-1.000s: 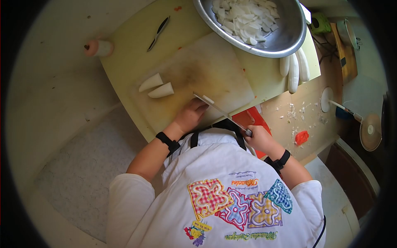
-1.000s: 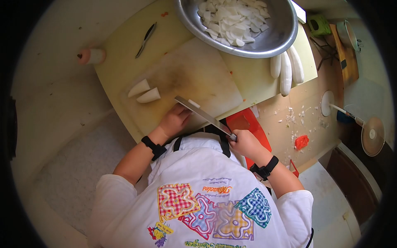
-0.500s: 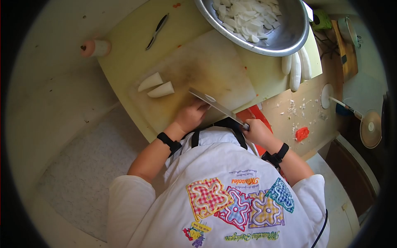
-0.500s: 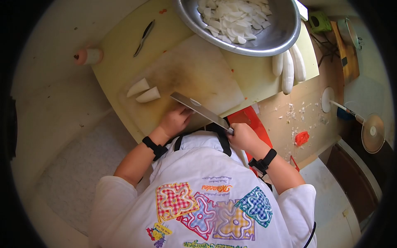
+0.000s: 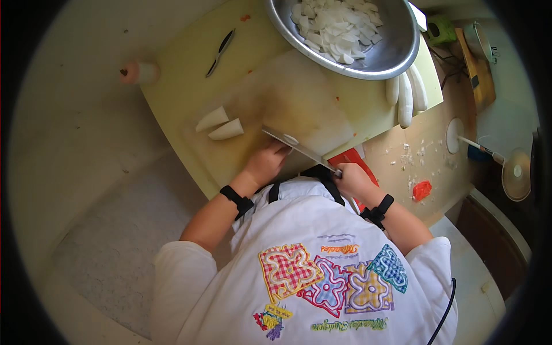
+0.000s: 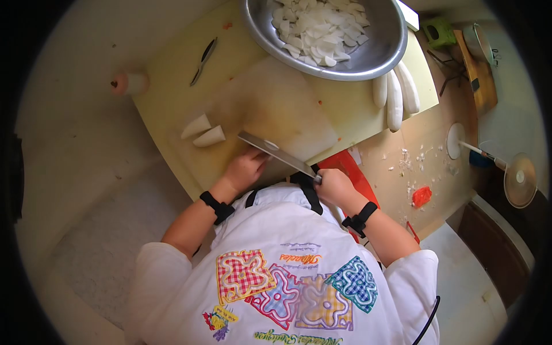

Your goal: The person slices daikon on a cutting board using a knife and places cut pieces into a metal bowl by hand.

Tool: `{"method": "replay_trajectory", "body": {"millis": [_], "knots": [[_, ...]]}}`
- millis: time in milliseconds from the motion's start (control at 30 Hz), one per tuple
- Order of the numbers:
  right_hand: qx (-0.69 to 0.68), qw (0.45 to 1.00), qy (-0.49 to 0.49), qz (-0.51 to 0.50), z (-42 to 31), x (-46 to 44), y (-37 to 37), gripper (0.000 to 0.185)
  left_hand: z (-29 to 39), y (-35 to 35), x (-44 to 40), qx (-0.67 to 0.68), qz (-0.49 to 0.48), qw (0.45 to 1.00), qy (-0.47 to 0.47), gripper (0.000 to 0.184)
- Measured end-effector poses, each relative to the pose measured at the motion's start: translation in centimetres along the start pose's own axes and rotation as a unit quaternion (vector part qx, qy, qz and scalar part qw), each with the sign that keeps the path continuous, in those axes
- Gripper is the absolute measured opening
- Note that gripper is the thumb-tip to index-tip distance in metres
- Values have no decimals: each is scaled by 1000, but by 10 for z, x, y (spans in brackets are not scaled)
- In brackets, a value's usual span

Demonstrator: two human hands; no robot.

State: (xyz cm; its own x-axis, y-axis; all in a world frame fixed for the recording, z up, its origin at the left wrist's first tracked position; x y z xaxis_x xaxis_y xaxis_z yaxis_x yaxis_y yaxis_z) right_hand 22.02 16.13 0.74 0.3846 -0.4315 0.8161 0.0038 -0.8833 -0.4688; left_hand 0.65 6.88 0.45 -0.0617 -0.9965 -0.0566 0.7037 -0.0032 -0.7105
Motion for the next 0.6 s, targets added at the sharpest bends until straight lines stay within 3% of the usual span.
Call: {"method": "replay_trajectory", "body": {"millis": [233, 267, 400, 467, 600], "knots": [[-33, 991, -70, 108, -2, 8, -21, 25, 41, -42, -4, -2, -41, 999, -13, 26], [10, 985, -97, 140, -4, 11, -21, 25, 57, -56, -1, -12, 28, 999, 43, 22], [101, 963, -136, 209, -13, 33, -38, 25, 102, -103, -6, -13, 96, 993, 70, 21], [118, 954, -159, 225, -16, 47, -49, 24, 109, -122, -12, -46, 131, 990, 29, 21], [156, 925, -213, 273, -22, 77, -67, 21, 107, -128, -37, -71, 84, 994, 20, 21]]}}
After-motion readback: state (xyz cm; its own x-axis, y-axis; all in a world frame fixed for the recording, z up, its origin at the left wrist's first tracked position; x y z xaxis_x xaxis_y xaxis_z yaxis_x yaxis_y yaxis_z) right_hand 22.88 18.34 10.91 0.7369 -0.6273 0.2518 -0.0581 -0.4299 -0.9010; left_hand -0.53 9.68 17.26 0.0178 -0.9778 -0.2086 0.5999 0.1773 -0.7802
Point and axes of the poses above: each hand's wrist, its own x-axis away from the middle knuckle, its own y-axis out of the palm, z = x × y, the point moved 8 cm from there along -x, towards the middle knuckle, and after that the axes turned 5 degrees about y, right-handed, at the moved point
